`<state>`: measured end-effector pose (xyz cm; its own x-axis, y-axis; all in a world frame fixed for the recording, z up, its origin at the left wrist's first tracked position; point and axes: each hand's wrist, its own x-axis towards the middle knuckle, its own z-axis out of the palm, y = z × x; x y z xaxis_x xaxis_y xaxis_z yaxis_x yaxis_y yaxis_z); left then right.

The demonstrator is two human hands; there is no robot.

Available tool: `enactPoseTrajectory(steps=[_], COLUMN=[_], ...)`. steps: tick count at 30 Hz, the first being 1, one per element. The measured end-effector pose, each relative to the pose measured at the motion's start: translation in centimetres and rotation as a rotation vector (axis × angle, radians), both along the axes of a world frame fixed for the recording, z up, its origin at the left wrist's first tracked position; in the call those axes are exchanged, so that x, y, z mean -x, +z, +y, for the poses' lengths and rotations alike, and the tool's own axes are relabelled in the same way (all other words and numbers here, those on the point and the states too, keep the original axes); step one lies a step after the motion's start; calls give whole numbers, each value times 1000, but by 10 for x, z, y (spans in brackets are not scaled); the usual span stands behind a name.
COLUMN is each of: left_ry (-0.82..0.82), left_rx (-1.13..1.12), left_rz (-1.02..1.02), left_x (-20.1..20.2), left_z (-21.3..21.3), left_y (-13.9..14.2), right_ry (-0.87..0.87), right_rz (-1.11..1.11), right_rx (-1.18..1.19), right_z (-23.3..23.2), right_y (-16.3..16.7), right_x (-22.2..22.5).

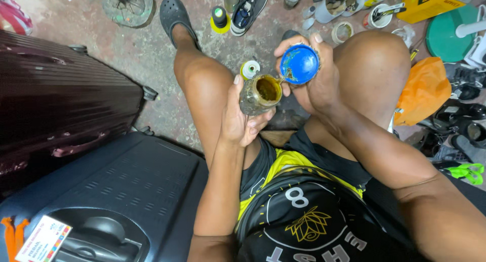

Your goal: The person sits on the floor and uses pliers to remove a white sealant or tape from the threads of a metal pipe fitting. They repeatedly scrape and pull at the material, rotating the fitting to access different sides.

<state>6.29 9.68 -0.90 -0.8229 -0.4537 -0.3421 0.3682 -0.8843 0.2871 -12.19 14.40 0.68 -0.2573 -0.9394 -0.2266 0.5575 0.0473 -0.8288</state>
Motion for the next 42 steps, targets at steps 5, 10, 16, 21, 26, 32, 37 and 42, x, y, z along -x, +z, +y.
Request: enactPoseTrajectory(steps=[5, 10, 16, 21, 26, 32, 37, 42], left_ry=[-63, 129, 341, 381, 366, 419, 439, 424], left_rx=[-51, 83, 983, 1335, 1445, 1317, 1222, 1042], left_rz=[41, 143, -314, -537, -635, -572, -666, -590], left_x=[-8, -21, -14, -17, -17, -13, -9, -13], left_z=[-3, -1, 4, 3, 2, 3, 10, 13], left_y=[-16, -18, 1, 14, 18, 21, 16, 11], right_ry=[-30, -99, 81, 230, 334, 368, 437, 336], right_rz=[-590, -569, 5, 515, 986, 1068, 1010, 682], right_rx=[-14, 265, 197, 244, 302, 419, 271, 302], right_z=[-5, -9, 9, 16, 10, 3, 4, 10], right_y=[17, 39, 29, 49, 62, 61, 54, 48], right_x=[19, 64, 39, 35, 29, 20, 16, 18])
